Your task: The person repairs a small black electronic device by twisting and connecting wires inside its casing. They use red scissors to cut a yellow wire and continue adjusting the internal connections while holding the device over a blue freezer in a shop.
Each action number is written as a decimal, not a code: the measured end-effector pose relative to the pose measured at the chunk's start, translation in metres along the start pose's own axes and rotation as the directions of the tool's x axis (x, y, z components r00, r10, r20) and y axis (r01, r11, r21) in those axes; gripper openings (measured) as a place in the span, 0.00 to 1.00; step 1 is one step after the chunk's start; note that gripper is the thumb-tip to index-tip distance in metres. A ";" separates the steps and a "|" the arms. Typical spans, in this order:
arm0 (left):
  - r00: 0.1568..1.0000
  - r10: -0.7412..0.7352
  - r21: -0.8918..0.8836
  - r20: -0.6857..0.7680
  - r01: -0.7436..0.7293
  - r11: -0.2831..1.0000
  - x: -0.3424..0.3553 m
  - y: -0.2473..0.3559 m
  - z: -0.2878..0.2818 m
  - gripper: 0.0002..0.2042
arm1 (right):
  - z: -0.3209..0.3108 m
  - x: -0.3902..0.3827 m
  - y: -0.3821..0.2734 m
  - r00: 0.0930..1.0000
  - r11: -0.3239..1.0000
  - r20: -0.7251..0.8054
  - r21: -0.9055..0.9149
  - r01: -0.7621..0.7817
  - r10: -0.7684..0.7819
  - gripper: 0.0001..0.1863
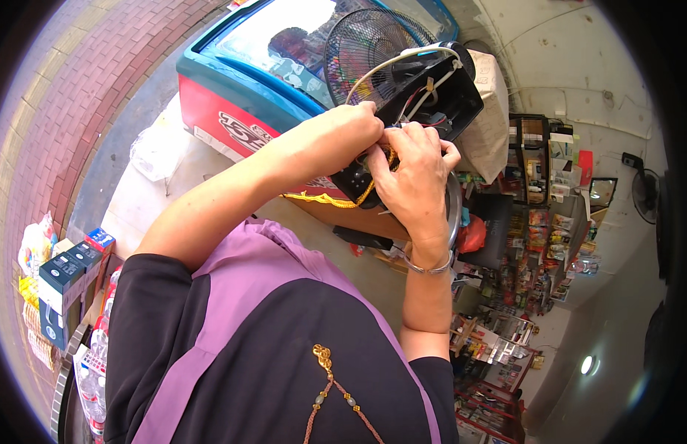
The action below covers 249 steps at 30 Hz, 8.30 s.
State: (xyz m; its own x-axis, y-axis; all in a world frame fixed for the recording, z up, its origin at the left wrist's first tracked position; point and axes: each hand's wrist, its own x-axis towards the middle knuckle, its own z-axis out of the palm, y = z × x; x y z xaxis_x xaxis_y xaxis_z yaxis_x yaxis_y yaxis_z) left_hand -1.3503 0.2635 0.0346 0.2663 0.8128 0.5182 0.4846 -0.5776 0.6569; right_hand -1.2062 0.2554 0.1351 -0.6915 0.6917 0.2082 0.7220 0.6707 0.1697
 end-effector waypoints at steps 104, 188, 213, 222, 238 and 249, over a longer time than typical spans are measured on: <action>0.980 -0.193 0.008 0.041 0.193 0.981 -0.006 0.020 0.010 0.07 | 0.032 -0.014 -0.008 0.908 0.975 -0.357 0.094 -0.200 0.221 0.14; 0.966 0.253 0.203 0.059 -0.260 0.944 0.065 0.084 0.030 0.08 | 0.057 -0.127 0.002 0.522 0.778 -0.582 0.526 -0.344 0.624 0.13; 0.756 0.575 -0.212 0.312 -0.535 0.818 0.087 0.045 0.003 0.03 | 0.032 -0.125 -0.074 0.765 0.730 -0.385 0.665 -0.159 0.517 0.12; 0.872 0.453 0.108 0.184 -0.476 0.873 0.072 0.061 0.026 0.08 | 0.049 -0.131 -0.035 0.281 0.586 -0.523 0.623 -0.518 0.805 0.13; 0.860 0.465 0.280 0.209 -0.509 0.814 0.080 0.060 0.032 0.06 | 0.077 -0.088 -0.017 0.031 0.156 -0.155 0.920 -0.359 0.987 0.10; 0.764 0.622 0.007 0.172 -0.632 0.775 0.089 0.029 0.032 0.08 | 0.088 -0.046 -0.032 -0.212 -0.070 0.024 0.975 -0.213 0.977 0.12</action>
State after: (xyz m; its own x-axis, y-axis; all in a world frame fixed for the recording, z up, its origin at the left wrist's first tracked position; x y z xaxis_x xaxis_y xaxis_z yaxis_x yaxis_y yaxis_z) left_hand -1.2858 0.3215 0.0822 0.6481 0.2750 0.7102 0.2131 -0.9608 0.1776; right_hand -1.1994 0.2252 0.0350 0.8517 0.5147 0.0987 0.0750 0.0665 -0.9950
